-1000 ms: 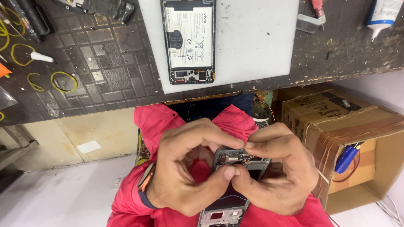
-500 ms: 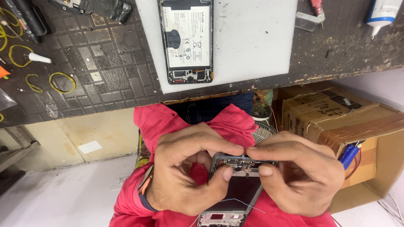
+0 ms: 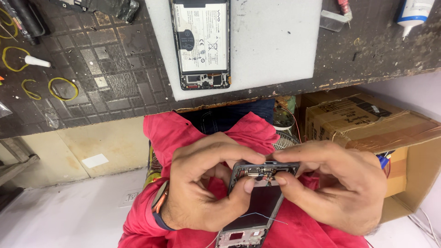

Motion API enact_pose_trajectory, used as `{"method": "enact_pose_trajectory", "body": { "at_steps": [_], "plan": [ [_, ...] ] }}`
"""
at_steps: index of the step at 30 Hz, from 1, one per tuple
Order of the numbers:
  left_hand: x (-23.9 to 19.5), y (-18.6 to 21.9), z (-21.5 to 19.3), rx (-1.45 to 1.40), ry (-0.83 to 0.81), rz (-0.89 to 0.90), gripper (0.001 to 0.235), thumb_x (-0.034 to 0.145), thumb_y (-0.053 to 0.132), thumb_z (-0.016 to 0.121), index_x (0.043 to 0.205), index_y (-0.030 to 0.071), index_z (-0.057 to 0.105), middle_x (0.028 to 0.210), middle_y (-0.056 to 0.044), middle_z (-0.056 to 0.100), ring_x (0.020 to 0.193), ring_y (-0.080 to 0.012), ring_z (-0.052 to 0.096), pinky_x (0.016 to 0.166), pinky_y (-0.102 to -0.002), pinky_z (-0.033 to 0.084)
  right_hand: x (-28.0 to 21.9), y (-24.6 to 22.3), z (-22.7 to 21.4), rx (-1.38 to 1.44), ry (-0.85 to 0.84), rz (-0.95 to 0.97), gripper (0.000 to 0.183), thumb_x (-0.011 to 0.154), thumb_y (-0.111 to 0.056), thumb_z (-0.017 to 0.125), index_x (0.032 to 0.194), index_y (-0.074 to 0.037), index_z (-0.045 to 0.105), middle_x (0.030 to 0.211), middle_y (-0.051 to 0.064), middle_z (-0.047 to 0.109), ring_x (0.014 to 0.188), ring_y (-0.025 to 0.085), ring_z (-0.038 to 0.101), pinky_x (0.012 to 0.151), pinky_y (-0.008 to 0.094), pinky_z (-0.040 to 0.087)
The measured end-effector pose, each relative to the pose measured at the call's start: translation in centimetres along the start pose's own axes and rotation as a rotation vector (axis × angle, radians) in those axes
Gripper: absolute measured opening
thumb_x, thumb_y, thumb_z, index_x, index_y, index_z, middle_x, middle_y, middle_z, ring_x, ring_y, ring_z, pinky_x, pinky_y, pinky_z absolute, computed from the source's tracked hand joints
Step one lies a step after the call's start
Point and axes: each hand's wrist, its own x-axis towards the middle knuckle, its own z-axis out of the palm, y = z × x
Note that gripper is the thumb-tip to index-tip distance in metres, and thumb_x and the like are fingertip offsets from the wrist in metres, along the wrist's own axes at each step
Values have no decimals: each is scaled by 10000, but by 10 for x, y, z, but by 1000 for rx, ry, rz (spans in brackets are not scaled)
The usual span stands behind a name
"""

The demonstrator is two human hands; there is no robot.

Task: The person repairs a disassembled smartphone by connecting internal ribbon cables and adjusting components using tweezers. The person works on the motherboard and display assembly, ensuring connections are properly seated.

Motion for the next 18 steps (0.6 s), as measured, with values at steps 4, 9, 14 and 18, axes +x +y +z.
{"method": "enact_pose_trajectory", "body": {
  "at_steps": [4,9,14,18],
  "plan": [
    [-5,-5,4,-147,14,14,266,955,-106,649,1217,-66,638,1133,-168,679,962,-117,712,777,-203,631,0,0,4,189,58,-39,223,842,39,739,1035,25,628,1070,176,740,813,116,737,651,209,592],
    [-5,-15,2,-315,-4,33,229,970,-125,580,1186,-49,563,1197,-216,718,1046,-152,730,924,-261,600,18,-2,16,156,363,5,83,953,65,608,1023,22,615,1115,150,684,877,111,694,725,225,579],
    [-5,-19,-1,-247,22,27,198,956,-123,597,1132,-39,565,1146,-216,732,1042,-159,739,920,-284,613,77,50,6,-303,639,-196,134,1065,131,614,1151,33,645,1143,116,581,918,130,586,771,248,483],
    [-4,-19,0,-241,40,-30,191,946,-124,613,1109,-38,561,1107,-204,731,979,-142,716,871,-270,599,115,106,-22,-537,728,-296,185,1048,124,595,1171,8,670,1084,117,566,907,187,599,793,308,484]
  ]
}}
